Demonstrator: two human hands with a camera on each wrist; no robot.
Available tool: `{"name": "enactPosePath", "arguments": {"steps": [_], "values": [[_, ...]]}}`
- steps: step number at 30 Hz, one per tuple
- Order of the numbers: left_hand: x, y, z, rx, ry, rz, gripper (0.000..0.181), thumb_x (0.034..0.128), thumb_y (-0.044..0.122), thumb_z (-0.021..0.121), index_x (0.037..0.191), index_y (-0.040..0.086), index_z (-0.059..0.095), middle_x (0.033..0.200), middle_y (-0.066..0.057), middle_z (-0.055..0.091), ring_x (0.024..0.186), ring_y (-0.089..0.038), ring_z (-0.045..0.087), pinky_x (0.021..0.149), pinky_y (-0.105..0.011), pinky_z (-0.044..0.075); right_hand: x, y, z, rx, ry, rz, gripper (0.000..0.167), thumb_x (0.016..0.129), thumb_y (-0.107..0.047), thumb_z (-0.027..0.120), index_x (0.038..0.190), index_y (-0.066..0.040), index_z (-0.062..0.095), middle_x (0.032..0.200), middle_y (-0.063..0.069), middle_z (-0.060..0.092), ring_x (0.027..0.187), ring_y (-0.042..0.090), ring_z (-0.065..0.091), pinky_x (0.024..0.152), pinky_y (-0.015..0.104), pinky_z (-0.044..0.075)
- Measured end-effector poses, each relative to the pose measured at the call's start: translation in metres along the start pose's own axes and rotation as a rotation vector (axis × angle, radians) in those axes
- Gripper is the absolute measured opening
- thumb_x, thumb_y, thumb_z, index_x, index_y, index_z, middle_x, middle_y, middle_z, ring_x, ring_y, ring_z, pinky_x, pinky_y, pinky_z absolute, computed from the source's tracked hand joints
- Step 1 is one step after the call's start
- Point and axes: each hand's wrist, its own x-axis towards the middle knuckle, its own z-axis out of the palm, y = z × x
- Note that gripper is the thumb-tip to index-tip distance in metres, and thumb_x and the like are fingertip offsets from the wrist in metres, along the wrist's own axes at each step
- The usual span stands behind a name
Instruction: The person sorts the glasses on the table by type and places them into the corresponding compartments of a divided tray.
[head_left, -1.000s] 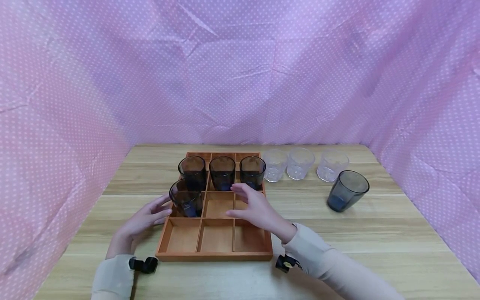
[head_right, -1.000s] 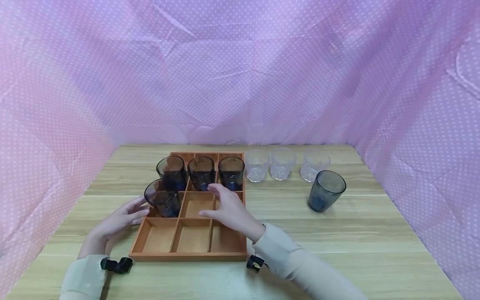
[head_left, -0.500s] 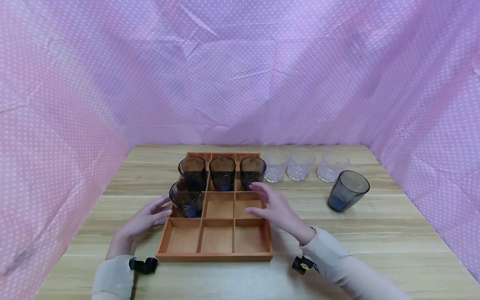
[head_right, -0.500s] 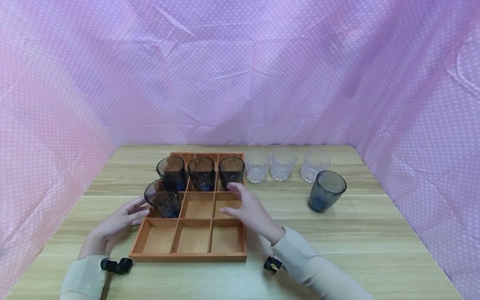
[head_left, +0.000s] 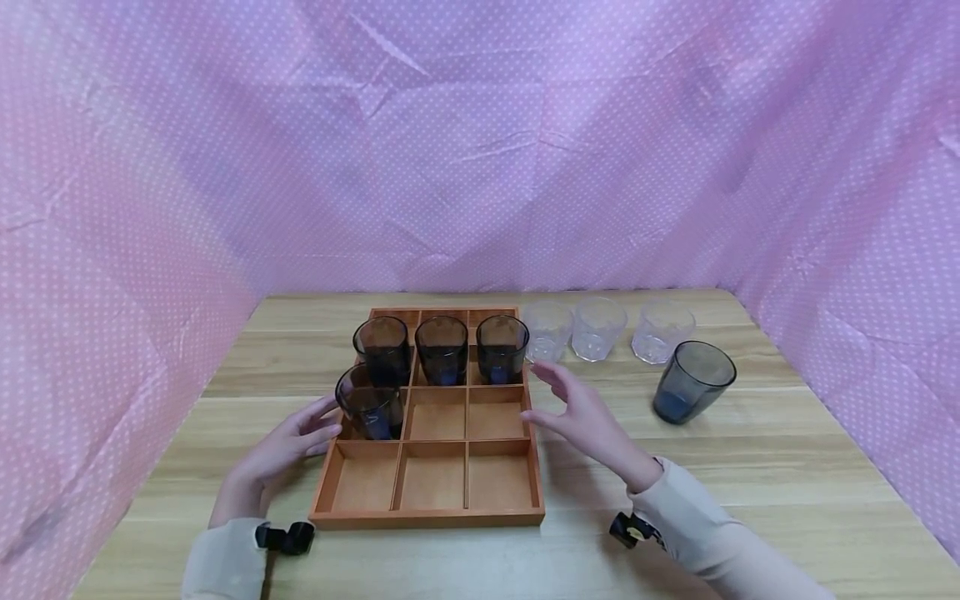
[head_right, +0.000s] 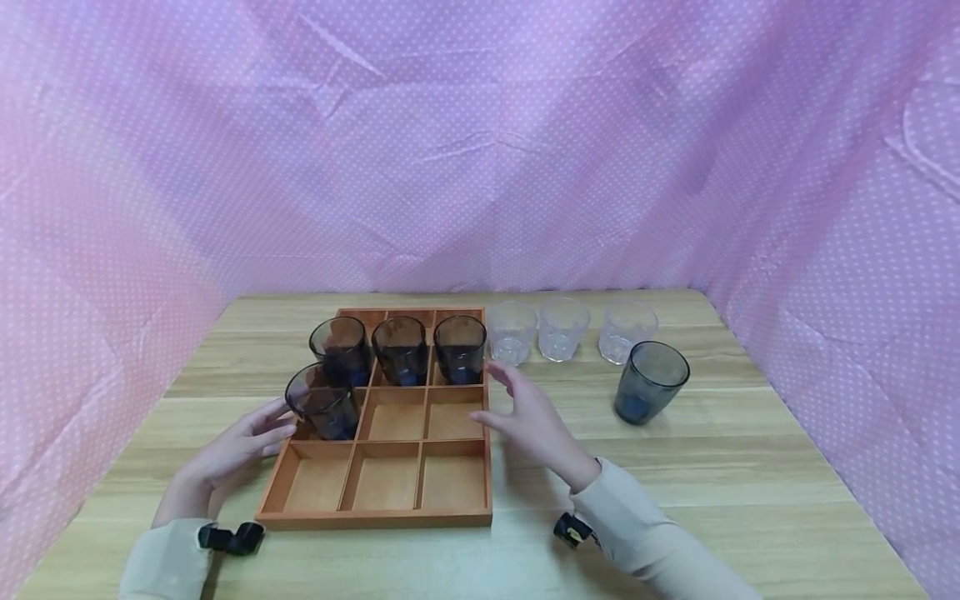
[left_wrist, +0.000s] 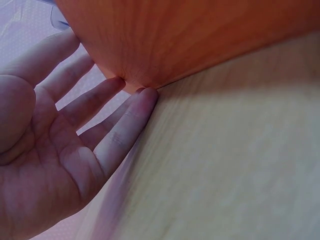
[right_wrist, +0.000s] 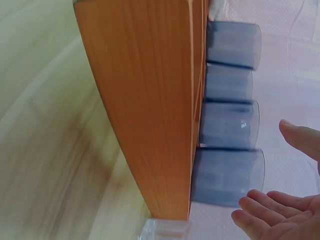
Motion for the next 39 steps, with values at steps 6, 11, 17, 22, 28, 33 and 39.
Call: {"name": "enactPosePath", "arguments": {"steps": [6, 11, 17, 22, 28, 33, 39], "values": [[-0.001, 0.002, 0.001, -0.024, 0.001, -0.009, 0.068, 0.101, 0.023, 0.051, 0.154, 0.0, 0.014, 0.158, -0.031, 0.01, 0.143, -0.05, 0.015, 0.094, -0.023, 0.048, -0.001, 0.007, -0.018, -0.011, 0.053, 0.015, 0.064, 0.083, -0.009, 0.075, 0.136, 0.009, 0.044, 0.14, 0.028, 0.05, 0.131, 0.04, 0.046, 0.109, 0.049, 0.038], [-0.002, 0.003, 0.001, -0.016, 0.012, -0.002, 0.068, 0.1012, 0.022, 0.051, 0.154, -0.001, 0.015, 0.158, -0.031, 0.011, 0.142, -0.05, 0.015, 0.093, -0.021, 0.048, -0.004, 0.01, -0.033, -0.018, 0.085, 0.04, 0.064, 0.083, -0.007, 0.075, 0.137, 0.009, 0.044, 0.141, 0.028, 0.05, 0.132, 0.041, 0.046, 0.11, 0.049, 0.037], [-0.003, 0.003, 0.001, 0.029, 0.03, -0.003, 0.068, 0.1011, 0.023, 0.051, 0.154, -0.001, 0.015, 0.156, -0.033, 0.015, 0.138, -0.047, 0.023, 0.095, -0.029, 0.051, -0.011, 0.013, -0.048, -0.081, 0.108, 0.07, 0.066, 0.083, -0.011, 0.076, 0.138, 0.006, 0.044, 0.141, 0.025, 0.051, 0.132, 0.039, 0.047, 0.109, 0.047, 0.039], [-0.004, 0.004, 0.001, 0.017, 0.035, -0.008, 0.069, 0.1011, 0.023, 0.051, 0.154, -0.002, 0.014, 0.156, -0.034, 0.015, 0.139, -0.049, 0.021, 0.092, -0.022, 0.049, -0.016, 0.018, -0.056, -0.128, 0.161, 0.05, 0.064, 0.081, -0.012, 0.078, 0.135, 0.005, 0.047, 0.139, 0.024, 0.053, 0.13, 0.039, 0.049, 0.106, 0.045, 0.041], [-0.004, 0.003, 0.001, -0.008, 0.029, -0.002, 0.068, 0.1013, 0.022, 0.05, 0.153, -0.002, 0.014, 0.156, -0.034, 0.014, 0.141, -0.049, 0.017, 0.091, -0.017, 0.047, -0.023, 0.023, -0.062, -0.194, 0.218, 0.056, 0.065, 0.079, -0.013, 0.079, 0.135, 0.003, 0.049, 0.138, 0.023, 0.055, 0.128, 0.037, 0.052, 0.103, 0.042, 0.042], [-0.004, 0.003, 0.001, 0.006, 0.027, -0.01, 0.069, 0.1012, 0.023, 0.051, 0.154, -0.002, 0.014, 0.156, -0.034, 0.015, 0.141, -0.048, 0.018, 0.095, -0.026, 0.049, -0.031, 0.024, -0.07, -0.237, 0.264, 0.051, 0.065, 0.079, -0.011, 0.08, 0.134, 0.004, 0.05, 0.137, 0.023, 0.056, 0.126, 0.039, 0.053, 0.102, 0.045, 0.042], [-0.002, 0.004, 0.001, -0.008, 0.015, -0.004, 0.069, 0.1014, 0.023, 0.05, 0.154, -0.002, 0.013, 0.156, -0.034, 0.014, 0.142, -0.049, 0.017, 0.095, -0.023, 0.048, -0.04, 0.028, -0.081, -0.282, 0.339, 0.029, 0.064, 0.077, -0.01, 0.08, 0.132, 0.004, 0.051, 0.134, 0.024, 0.058, 0.121, 0.041, 0.055, 0.102, 0.035, 0.044]]}}
